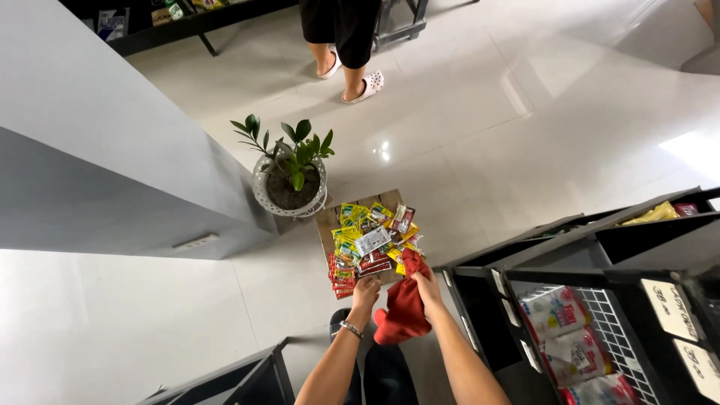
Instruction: Cleaning a plastic display organizer with a cloth and then restocking oyster sauce packets onto a grocery shelf.
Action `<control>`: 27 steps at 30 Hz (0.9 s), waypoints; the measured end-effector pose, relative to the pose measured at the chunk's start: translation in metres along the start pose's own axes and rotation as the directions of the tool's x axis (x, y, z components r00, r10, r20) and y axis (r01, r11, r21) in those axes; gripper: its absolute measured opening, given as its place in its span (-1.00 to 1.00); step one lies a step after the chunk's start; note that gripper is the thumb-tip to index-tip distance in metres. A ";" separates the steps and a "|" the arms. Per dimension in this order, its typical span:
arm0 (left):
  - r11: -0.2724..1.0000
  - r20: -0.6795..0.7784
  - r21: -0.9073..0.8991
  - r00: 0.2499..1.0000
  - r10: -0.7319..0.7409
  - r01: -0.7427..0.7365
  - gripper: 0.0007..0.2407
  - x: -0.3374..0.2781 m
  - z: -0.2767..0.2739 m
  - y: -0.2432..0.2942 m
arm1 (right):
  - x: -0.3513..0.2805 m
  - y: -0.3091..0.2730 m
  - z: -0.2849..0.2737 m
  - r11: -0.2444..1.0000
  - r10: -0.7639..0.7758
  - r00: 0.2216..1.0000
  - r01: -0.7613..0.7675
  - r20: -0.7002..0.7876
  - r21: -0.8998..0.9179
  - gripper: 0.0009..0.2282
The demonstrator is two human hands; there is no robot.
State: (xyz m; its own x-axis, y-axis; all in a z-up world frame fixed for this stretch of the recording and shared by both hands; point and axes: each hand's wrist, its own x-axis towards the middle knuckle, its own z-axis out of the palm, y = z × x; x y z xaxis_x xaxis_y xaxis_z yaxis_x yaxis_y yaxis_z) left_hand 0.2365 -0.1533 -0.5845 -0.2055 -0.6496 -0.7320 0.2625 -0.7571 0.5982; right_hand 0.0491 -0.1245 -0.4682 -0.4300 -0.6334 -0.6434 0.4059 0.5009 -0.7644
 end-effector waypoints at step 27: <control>0.953 -0.772 -0.298 0.599 -0.211 -0.048 -0.55 0.137 0.053 -0.052 | 0.155 0.130 0.016 0.560 -0.324 0.911 0.402 0.255 -0.724 -0.41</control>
State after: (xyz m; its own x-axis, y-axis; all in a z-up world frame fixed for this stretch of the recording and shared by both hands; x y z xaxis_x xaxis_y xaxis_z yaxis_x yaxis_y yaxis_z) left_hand 0.1450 -0.2061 -0.6988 0.5493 -0.1761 -0.8169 0.5414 -0.6696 0.5085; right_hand 0.0480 -0.1668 -0.6668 -0.3175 -0.8899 -0.3276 -0.5300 0.4530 -0.7169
